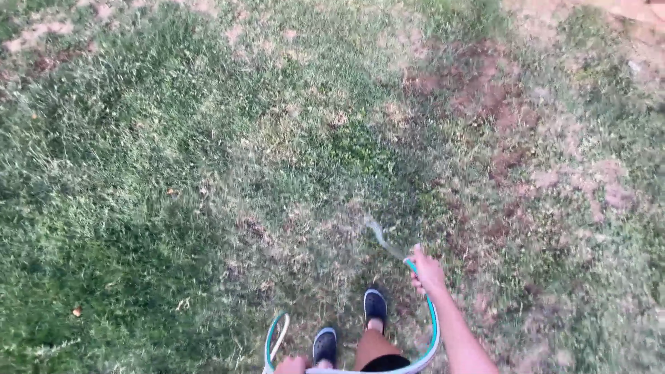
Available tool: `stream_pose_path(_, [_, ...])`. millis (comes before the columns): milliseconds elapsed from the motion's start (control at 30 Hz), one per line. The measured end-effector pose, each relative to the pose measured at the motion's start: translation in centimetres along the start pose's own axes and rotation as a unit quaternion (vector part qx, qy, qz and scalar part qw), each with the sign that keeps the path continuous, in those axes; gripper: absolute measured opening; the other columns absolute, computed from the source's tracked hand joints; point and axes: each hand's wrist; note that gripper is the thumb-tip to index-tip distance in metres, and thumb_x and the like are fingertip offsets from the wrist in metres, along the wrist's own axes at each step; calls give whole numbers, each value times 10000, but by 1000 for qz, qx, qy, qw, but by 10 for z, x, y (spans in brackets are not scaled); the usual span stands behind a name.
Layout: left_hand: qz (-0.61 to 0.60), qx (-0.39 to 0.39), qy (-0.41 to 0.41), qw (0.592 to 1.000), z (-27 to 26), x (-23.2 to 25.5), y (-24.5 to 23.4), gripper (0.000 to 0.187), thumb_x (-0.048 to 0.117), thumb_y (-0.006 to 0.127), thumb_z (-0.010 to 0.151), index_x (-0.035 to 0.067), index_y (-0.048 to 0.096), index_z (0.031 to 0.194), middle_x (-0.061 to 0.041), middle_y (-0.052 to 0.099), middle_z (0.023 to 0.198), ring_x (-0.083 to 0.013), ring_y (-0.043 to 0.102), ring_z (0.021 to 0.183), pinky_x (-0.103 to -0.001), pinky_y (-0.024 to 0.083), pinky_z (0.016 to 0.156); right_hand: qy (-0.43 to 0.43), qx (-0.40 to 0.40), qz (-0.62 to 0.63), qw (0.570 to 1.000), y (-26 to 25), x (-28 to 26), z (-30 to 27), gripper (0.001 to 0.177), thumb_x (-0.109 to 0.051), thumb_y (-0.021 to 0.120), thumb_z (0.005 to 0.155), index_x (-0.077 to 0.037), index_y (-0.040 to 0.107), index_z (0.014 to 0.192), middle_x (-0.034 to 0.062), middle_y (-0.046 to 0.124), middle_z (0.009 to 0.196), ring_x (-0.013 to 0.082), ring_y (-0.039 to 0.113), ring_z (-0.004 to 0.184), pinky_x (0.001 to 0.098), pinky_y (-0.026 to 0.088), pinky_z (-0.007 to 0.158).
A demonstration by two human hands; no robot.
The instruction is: Watering a lawn with a garden hose while walking around the yard.
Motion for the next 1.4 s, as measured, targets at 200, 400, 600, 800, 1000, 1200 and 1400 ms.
stream_pose_path(200, [6,-45,30,999,-37,-8,0,340,296,607,1086,412,793,1346,-48,699,1456,-255,683,1380,-406,528,1225,-20,19,18,999,8,32,-41,773,-705,367,1190,-106,824,1364,-23,533,636,103,411,473,248,293,402])
stream_pose_path(400, [9,-10,85,996,-35,-33,26,290,344,580,1041,394,782,1243,-163,705,1323,-407,716,1304,-514,551,1168,-26,51,19,998,20,48,-54,662,-644,435,1211,-119,786,1410,19,580,674,106,441,460,226,313,371])
stream_pose_path(600, [-3,-13,62,998,-44,-37,59,365,343,631,1012,311,710,1367,-132,710,1339,-360,711,1309,-492,570,1138,-72,-50,31,996,15,51,-52,345,-221,620,1212,-163,751,1526,26,587,708,117,425,471,234,318,370])
stream_pose_path(800, [-18,-2,81,997,-81,-26,89,356,423,677,972,339,733,1313,-129,662,1295,-377,693,1284,-503,554,1126,-128,-32,-153,979,21,12,-70,414,-367,629,1188,-197,711,1557,5,626,695,93,460,478,227,333,386])
stream_pose_path(1000, [-93,41,56,993,-127,0,136,203,285,639,981,326,731,1157,-90,725,1186,-327,734,1185,-481,577,1091,-188,-111,-96,971,25,-17,-131,411,-365,661,1160,-183,750,1517,-20,538,743,84,409,546,238,272,432])
stream_pose_path(1200, [-155,82,75,982,-177,41,211,330,166,628,940,376,744,1166,-62,693,1374,-330,724,1162,-451,548,1024,-168,-140,-209,953,-5,57,-128,523,-418,651,1151,-193,678,1622,-4,542,734,112,420,524,269,271,426])
stream_pose_path(1400, [-169,173,14,970,-159,53,341,345,302,648,961,181,757,1266,-176,762,1220,-451,747,1150,-586,610,1018,-165,-155,-116,967,-49,115,-149,357,-350,743,1104,-151,795,1396,5,521,749,98,355,508,267,227,422])
Point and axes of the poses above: each hand's wrist, its own z-axis towards the middle knuckle, its own y-axis out of the palm, x = y × z
